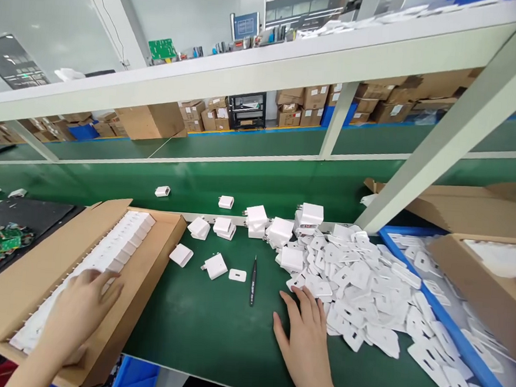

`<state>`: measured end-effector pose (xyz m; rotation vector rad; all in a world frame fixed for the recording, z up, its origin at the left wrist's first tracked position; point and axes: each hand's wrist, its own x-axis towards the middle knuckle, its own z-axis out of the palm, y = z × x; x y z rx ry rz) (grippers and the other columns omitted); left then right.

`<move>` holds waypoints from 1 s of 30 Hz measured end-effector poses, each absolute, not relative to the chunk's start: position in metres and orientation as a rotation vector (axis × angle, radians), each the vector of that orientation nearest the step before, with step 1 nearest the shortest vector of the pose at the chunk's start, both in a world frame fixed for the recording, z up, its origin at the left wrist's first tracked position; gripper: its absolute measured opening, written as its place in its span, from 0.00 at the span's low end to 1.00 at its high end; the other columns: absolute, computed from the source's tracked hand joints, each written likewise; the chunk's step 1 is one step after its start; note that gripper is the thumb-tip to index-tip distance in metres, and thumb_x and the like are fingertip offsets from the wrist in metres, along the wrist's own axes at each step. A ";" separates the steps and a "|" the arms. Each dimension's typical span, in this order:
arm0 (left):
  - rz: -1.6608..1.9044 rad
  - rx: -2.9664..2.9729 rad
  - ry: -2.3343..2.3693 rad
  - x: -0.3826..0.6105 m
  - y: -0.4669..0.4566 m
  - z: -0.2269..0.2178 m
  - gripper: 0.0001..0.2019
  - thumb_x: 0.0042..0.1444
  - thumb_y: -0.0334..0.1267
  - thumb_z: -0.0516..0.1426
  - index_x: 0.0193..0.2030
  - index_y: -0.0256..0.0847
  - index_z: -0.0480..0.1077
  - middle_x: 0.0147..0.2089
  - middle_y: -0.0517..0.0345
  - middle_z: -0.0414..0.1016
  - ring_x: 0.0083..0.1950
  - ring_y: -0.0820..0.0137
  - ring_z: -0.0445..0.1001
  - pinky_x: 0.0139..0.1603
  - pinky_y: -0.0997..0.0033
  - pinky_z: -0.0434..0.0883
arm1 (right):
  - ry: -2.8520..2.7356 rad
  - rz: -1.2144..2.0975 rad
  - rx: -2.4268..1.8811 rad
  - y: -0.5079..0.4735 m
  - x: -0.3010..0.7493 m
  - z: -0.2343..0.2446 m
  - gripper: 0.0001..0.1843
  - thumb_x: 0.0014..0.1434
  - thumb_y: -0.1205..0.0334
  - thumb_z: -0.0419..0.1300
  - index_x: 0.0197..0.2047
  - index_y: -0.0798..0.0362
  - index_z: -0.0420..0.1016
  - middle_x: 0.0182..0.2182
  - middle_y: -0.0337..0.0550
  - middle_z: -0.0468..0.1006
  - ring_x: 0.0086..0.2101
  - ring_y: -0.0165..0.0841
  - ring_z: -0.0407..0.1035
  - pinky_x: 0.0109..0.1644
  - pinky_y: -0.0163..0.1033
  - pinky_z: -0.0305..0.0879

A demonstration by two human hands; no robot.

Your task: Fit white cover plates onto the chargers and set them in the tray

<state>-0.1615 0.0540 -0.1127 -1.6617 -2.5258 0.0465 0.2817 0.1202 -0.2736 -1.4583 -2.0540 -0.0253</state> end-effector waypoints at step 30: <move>-2.049 -2.361 -2.218 0.014 0.316 -0.132 0.32 0.66 0.58 0.52 0.69 0.40 0.53 0.64 0.39 0.71 0.47 0.66 0.80 0.49 0.62 0.77 | -2.106 0.251 -1.405 0.127 0.279 -0.256 0.11 0.65 0.70 0.56 0.47 0.46 0.72 0.50 0.49 0.78 0.45 0.45 0.76 0.41 0.48 0.78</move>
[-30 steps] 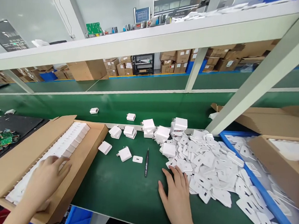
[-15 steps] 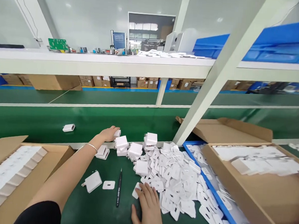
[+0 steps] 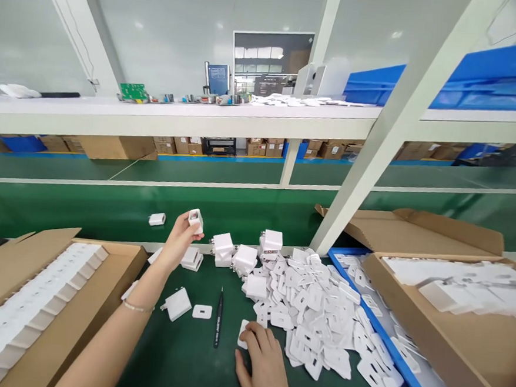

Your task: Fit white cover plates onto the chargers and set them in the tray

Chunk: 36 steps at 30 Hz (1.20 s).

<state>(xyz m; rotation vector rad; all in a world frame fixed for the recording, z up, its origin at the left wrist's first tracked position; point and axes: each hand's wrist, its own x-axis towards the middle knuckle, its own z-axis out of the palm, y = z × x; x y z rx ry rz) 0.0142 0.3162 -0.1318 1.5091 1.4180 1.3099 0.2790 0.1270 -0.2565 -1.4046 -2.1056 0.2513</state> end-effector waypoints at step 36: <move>1.189 1.424 1.034 0.031 0.064 -0.135 0.15 0.70 0.47 0.57 0.61 0.53 0.64 0.57 0.52 0.71 0.55 0.61 0.71 0.52 0.64 0.69 | -1.972 -0.027 -1.594 0.108 0.317 -0.251 0.25 0.78 0.46 0.45 0.54 0.53 0.76 0.45 0.53 0.81 0.44 0.46 0.79 0.42 0.47 0.76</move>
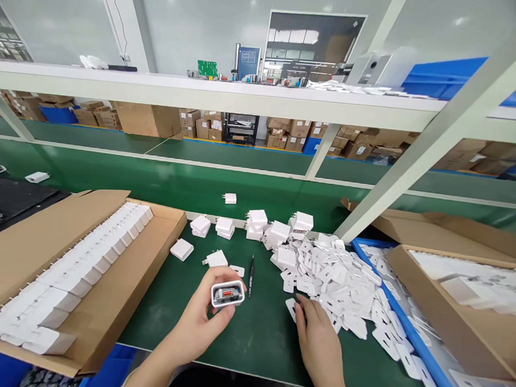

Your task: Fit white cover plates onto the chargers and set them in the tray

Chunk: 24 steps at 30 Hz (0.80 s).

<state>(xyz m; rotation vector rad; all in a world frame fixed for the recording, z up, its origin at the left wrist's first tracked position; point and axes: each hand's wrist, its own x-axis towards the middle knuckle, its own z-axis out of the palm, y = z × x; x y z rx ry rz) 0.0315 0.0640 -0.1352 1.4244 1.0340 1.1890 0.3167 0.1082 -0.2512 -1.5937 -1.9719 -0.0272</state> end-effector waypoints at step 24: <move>1.050 1.341 0.967 0.063 0.066 -0.185 0.21 0.74 0.58 0.45 0.57 0.46 0.66 0.45 0.55 0.71 0.38 0.68 0.65 0.35 0.68 0.62 | -2.108 0.386 -0.865 0.080 0.253 -0.152 0.14 0.72 0.65 0.61 0.58 0.46 0.79 0.44 0.46 0.75 0.44 0.38 0.68 0.47 0.44 0.68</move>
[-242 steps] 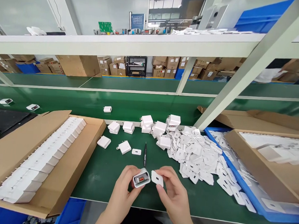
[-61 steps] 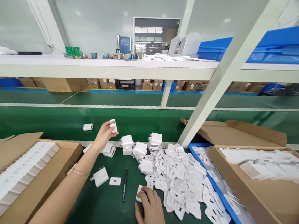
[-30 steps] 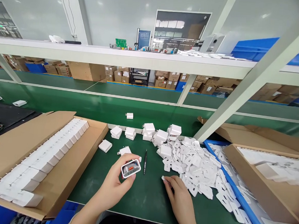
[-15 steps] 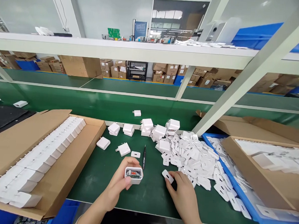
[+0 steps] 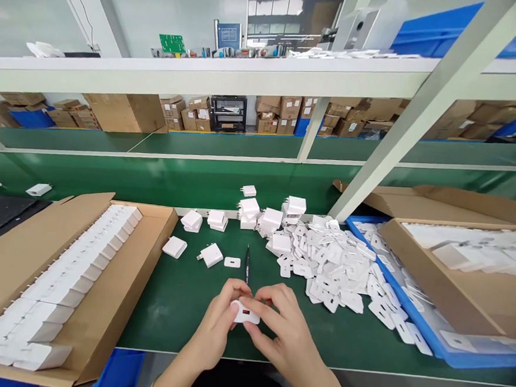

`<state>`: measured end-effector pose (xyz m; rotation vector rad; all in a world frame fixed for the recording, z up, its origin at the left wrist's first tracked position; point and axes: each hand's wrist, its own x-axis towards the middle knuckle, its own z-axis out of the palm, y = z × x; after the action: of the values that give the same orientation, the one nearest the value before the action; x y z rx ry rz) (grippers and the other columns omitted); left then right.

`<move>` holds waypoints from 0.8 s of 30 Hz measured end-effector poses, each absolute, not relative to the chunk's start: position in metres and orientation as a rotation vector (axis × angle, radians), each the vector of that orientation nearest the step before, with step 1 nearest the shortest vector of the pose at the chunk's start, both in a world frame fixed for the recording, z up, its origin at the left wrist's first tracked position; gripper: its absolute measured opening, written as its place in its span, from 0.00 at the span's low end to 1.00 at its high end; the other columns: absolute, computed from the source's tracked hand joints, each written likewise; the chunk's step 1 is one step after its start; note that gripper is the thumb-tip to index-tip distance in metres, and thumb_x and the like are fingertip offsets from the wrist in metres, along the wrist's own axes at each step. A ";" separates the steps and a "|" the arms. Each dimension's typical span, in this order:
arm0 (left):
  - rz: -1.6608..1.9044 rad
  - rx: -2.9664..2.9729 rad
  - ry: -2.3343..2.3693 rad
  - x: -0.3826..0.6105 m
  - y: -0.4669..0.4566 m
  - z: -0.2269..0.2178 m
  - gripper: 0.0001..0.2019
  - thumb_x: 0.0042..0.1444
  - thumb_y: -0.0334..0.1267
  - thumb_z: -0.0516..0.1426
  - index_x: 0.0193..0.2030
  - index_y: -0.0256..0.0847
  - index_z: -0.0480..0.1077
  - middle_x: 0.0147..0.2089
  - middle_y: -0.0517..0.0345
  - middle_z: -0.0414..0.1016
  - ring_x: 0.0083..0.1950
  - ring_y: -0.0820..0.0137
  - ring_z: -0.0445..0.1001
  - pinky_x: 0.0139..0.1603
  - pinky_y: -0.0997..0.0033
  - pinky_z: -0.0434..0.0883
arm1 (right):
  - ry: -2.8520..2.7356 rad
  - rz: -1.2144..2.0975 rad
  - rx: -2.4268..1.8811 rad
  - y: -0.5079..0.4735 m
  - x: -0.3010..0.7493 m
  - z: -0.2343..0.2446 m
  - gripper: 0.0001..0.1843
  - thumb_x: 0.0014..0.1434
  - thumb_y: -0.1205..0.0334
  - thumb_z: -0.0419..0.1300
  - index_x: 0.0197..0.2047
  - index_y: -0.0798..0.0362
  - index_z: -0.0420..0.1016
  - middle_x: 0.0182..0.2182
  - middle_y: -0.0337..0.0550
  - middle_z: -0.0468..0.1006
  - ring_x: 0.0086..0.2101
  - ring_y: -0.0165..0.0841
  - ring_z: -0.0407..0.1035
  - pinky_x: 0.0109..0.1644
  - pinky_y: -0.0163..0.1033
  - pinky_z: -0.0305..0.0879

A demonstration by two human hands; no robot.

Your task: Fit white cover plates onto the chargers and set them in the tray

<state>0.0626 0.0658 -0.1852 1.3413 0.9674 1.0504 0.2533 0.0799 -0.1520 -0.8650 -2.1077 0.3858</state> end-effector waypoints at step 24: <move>1.144 1.637 1.101 0.074 0.069 -0.212 0.18 0.76 0.48 0.47 0.60 0.49 0.73 0.48 0.53 0.66 0.47 0.64 0.70 0.47 0.67 0.69 | -1.410 1.362 -0.892 0.087 0.240 -0.216 0.21 0.75 0.45 0.54 0.62 0.47 0.70 0.44 0.44 0.75 0.44 0.37 0.72 0.47 0.40 0.69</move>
<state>0.0737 0.0692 -0.2117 1.6366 1.1014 1.1436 0.2397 0.0868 -0.2158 -0.8919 -1.4096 1.3622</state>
